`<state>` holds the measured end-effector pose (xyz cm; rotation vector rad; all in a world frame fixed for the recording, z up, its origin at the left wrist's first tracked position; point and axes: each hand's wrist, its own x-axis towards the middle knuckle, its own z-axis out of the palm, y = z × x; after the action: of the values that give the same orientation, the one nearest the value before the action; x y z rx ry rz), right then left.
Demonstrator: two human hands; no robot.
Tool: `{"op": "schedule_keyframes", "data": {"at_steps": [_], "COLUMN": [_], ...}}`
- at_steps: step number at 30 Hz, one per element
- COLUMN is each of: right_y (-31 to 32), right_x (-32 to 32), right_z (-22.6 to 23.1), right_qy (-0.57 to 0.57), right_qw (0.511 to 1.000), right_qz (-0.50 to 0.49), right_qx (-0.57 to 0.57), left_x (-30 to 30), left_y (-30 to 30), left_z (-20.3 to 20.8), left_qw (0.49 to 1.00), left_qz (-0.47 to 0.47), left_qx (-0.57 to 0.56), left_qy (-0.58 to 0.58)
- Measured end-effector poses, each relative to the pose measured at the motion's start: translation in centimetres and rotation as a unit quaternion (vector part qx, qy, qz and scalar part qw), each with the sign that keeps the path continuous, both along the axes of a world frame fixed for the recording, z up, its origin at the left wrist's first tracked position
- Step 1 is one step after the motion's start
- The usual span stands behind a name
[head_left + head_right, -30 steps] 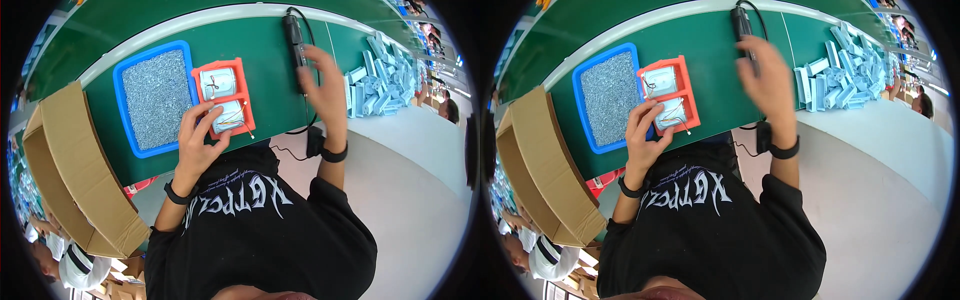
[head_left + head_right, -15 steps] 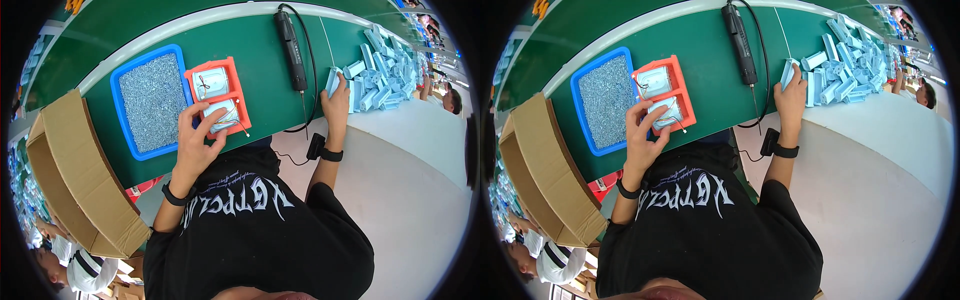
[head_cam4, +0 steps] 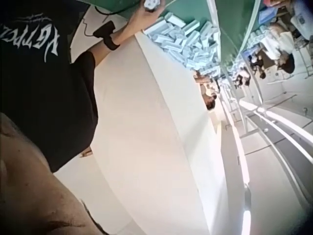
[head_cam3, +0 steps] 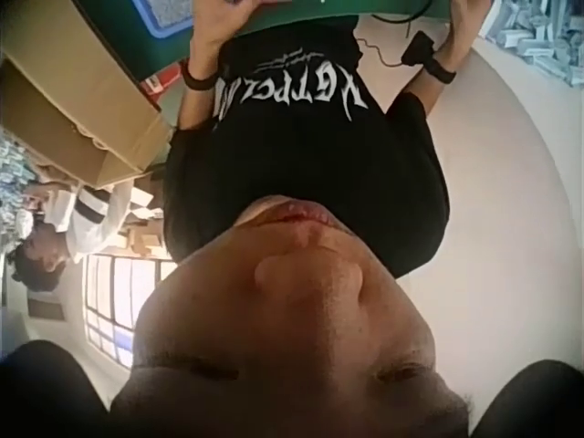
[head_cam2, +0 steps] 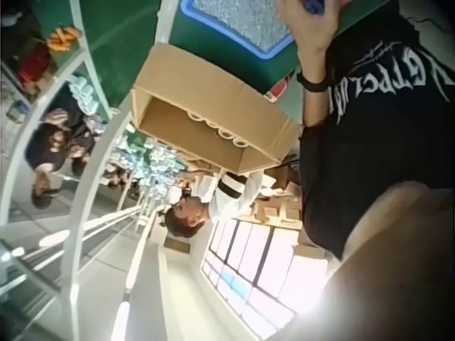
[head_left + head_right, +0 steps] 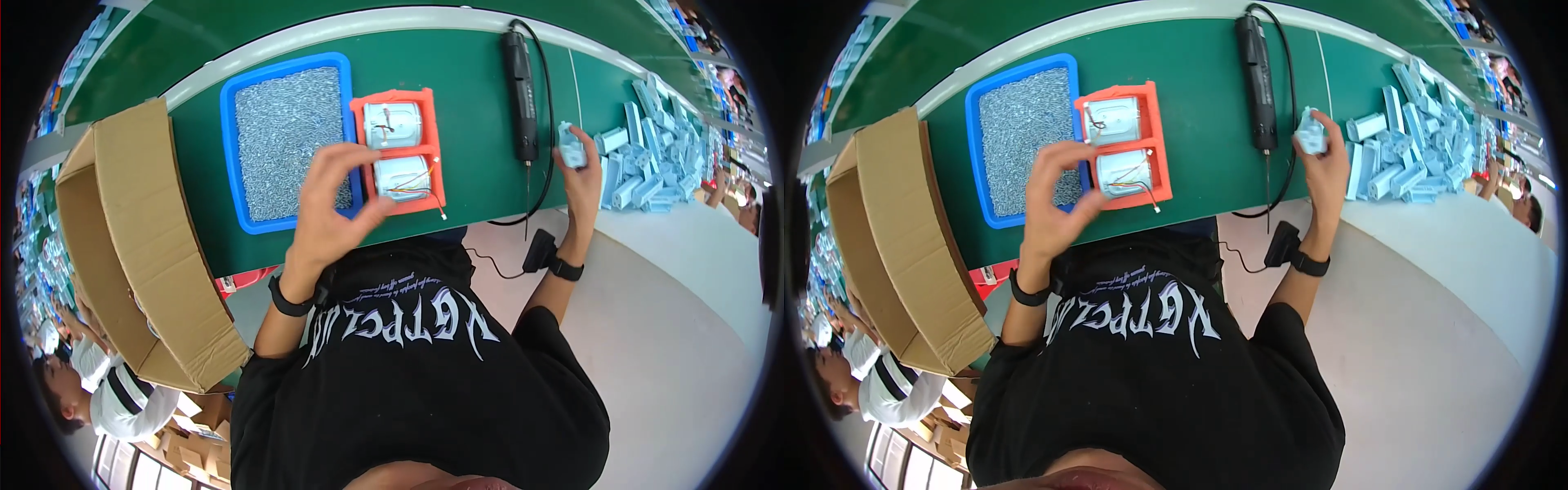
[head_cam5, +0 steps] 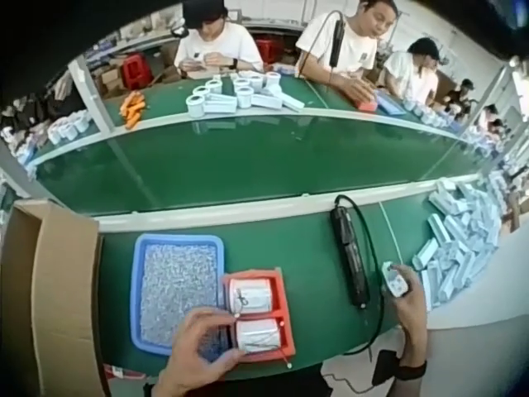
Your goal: Assembling plastic housings and components using an electric screwdriver and screws at a factory workstation.
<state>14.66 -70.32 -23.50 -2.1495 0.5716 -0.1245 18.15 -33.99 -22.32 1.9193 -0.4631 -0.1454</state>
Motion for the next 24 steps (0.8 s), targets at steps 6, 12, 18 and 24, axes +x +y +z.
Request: {"op": "schedule_keyframes", "data": {"at_steps": [6, 12, 18, 24], "right_y": [2.9, 11.6, 14.8, 15.1], "right_x": [1.2, 4.1, 7.1, 7.1], "right_z": [3.0, 5.8, 5.5, 5.3], "right_qy": [-0.19, -0.259, -0.253, -0.18], "right_qw": [0.981, 0.918, 0.898, 0.91], "right_qz": [0.02, 0.168, 0.227, 0.231], "right_qx": [0.008, 0.25, 0.28, 0.293], "left_x": [2.4, 2.8, 3.2, 4.0], "left_y": [-0.2, -2.3, -1.5, -1.3], "left_z": [0.3, 0.9, 0.0, -0.4], "left_qw": [0.986, 0.984, 0.996, 0.996], "left_qz": [0.108, 0.059, 0.021, -0.021], "left_qx": [0.093, 0.112, -0.007, -0.056], "left_qy": [-0.087, -0.128, -0.088, -0.064]}}
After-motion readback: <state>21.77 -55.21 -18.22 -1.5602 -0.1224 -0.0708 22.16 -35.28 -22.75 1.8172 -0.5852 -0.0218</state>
